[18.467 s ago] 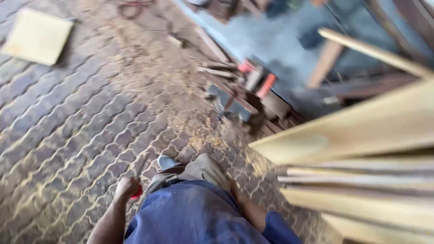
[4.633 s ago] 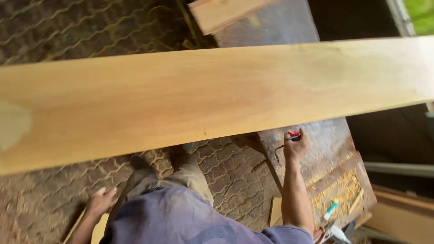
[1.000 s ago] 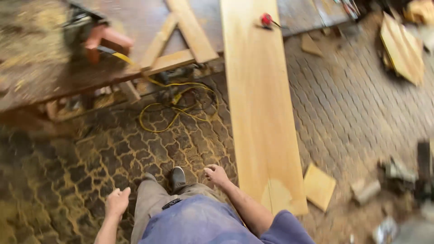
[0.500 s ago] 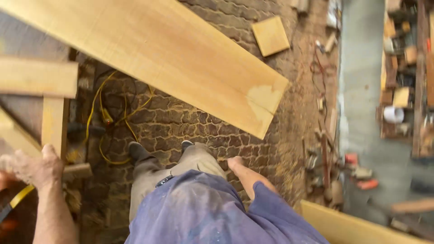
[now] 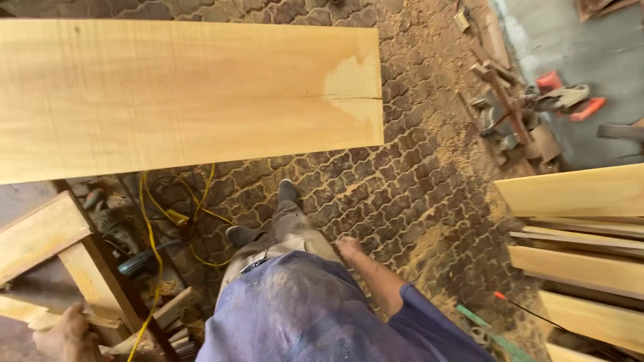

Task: The person is using a circular saw to cut a piece of wood in a workshop environment.

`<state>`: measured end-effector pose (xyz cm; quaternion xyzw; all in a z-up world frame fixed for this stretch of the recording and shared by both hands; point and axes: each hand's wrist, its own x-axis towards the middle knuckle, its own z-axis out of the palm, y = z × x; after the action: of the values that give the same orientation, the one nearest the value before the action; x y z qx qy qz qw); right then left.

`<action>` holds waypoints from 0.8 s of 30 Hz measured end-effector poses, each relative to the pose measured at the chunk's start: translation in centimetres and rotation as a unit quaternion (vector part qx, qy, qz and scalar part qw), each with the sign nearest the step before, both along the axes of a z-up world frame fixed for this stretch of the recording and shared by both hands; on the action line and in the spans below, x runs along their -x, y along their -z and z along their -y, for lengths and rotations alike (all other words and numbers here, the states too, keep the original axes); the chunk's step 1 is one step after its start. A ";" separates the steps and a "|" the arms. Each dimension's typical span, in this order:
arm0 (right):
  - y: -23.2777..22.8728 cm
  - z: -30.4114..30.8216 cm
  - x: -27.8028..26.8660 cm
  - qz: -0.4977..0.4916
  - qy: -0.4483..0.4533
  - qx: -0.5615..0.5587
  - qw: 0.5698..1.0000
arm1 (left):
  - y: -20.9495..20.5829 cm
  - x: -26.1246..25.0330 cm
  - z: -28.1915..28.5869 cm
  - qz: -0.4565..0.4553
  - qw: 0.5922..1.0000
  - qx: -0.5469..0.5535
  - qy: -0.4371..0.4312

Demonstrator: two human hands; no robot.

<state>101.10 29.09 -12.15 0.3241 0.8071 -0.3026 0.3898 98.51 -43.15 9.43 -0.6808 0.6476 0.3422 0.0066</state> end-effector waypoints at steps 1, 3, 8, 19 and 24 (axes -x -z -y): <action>0.1 -0.5 0.7 -0.061 -0.004 -0.007 0.998 | -0.5 -1.5 0.1 -0.047 0.999 -0.006 0.009; -1.0 -0.3 2.0 -0.005 0.063 0.050 0.997 | -0.6 -4.7 0.4 -0.062 0.997 0.045 0.019; -2.4 2.4 9.7 0.113 0.101 0.084 0.985 | -7.3 -5.5 -5.8 -0.105 0.977 0.163 0.085; -4.9 7.2 24.1 -0.092 0.113 0.167 0.975 | -11.1 8.9 -16.2 -0.065 0.804 0.222 0.548; -4.5 5.2 18.9 -0.059 0.196 0.131 0.970 | -7.0 21.0 -20.2 -0.153 0.712 0.149 0.669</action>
<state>82.19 23.85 -7.68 0.4036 0.7028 -0.4948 0.3136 77.50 -22.97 16.38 -0.0002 0.9685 0.2468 0.0326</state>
